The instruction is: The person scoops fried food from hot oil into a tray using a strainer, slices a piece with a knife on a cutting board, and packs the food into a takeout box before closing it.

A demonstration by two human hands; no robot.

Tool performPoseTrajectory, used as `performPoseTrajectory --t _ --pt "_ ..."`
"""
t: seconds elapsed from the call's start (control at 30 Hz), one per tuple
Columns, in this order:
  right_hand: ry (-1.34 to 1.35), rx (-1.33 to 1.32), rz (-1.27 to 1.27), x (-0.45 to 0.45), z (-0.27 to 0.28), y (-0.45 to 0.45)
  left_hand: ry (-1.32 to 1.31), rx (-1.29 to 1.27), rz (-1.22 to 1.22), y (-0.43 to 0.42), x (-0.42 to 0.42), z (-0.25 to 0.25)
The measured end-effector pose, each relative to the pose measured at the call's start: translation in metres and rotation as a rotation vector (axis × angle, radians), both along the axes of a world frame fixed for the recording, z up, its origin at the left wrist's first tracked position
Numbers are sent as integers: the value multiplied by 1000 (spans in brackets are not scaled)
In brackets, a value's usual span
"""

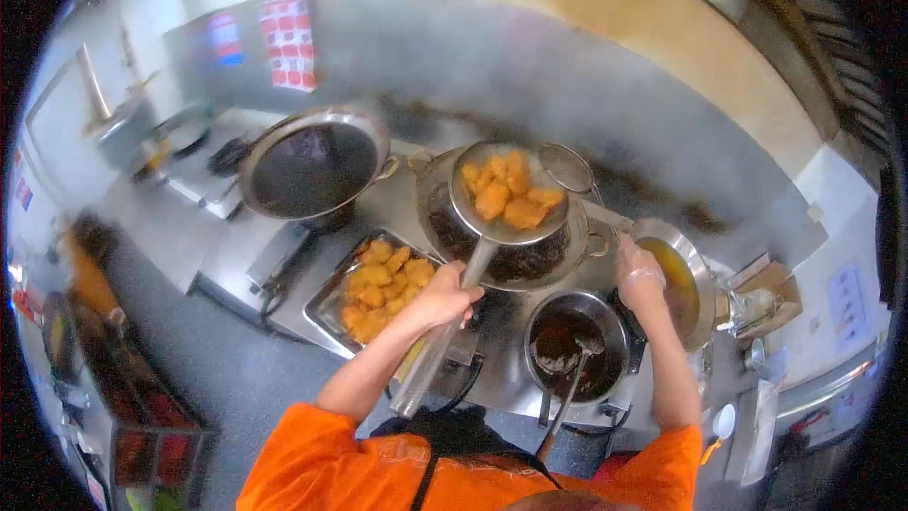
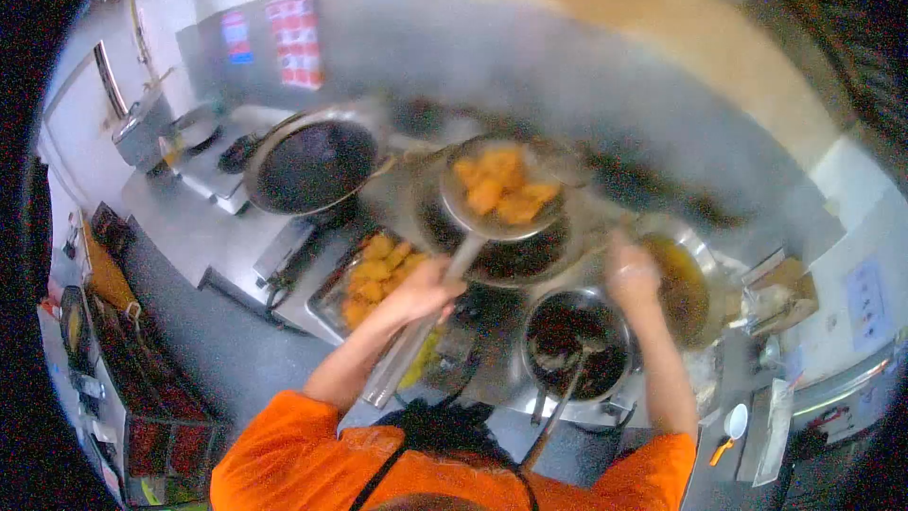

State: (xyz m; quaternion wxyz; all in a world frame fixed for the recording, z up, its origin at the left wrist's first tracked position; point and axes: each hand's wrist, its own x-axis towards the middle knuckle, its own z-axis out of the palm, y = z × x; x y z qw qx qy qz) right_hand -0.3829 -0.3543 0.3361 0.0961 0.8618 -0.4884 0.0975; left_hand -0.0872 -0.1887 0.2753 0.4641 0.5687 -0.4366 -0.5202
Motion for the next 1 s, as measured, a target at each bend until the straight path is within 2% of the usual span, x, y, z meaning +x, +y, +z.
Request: performPoseTrajectory --t 0.07,0.13,0.3,0.37,0.43,0.5,0.53,0.6,0.63,0.7,0.73,0.8,0.9,0.93,1.0 --pt "-77 -122 7 -7 -9 -4 40 4 -21 -4 4 -13" --pt "-70 -132 13 -12 -23 -8 80 26 -51 0 2 -17" --pt "-18 -25 -22 -18 -50 2 -44 40 8 14 4 -17" --pt "33 -127 23 -24 -67 0 -23 27 10 14 5 -19" --pt "85 -212 62 -19 -59 15 0 31 3 19 5 -22" --pt "-62 -35 52 -12 -39 27 -19 37 -5 21 7 -18" --pt "-56 -38 55 -8 -35 32 -12 34 -2 23 9 -14" --pt "-249 10 -108 -2 -35 45 -74 52 -1 34 10 -5" --pt "-236 11 -101 -8 -42 45 -62 53 5 37 10 -7" --pt "-80 -216 189 -27 -61 40 -56 34 -21 40 11 -11" --pt "-72 -223 194 -27 -63 46 -48 27 -17 43 13 -13" --pt "-250 -219 13 -23 -62 56 -79 29 -7 47 14 -16" --pt "-212 -215 125 -23 -63 79 -138 8 -14 50 11 -24" --pt "-100 -18 65 -23 -61 81 -132 19 -33 55 8 -23" --pt "-143 -70 66 -28 -66 99 -193 29 -22 63 4 -14"
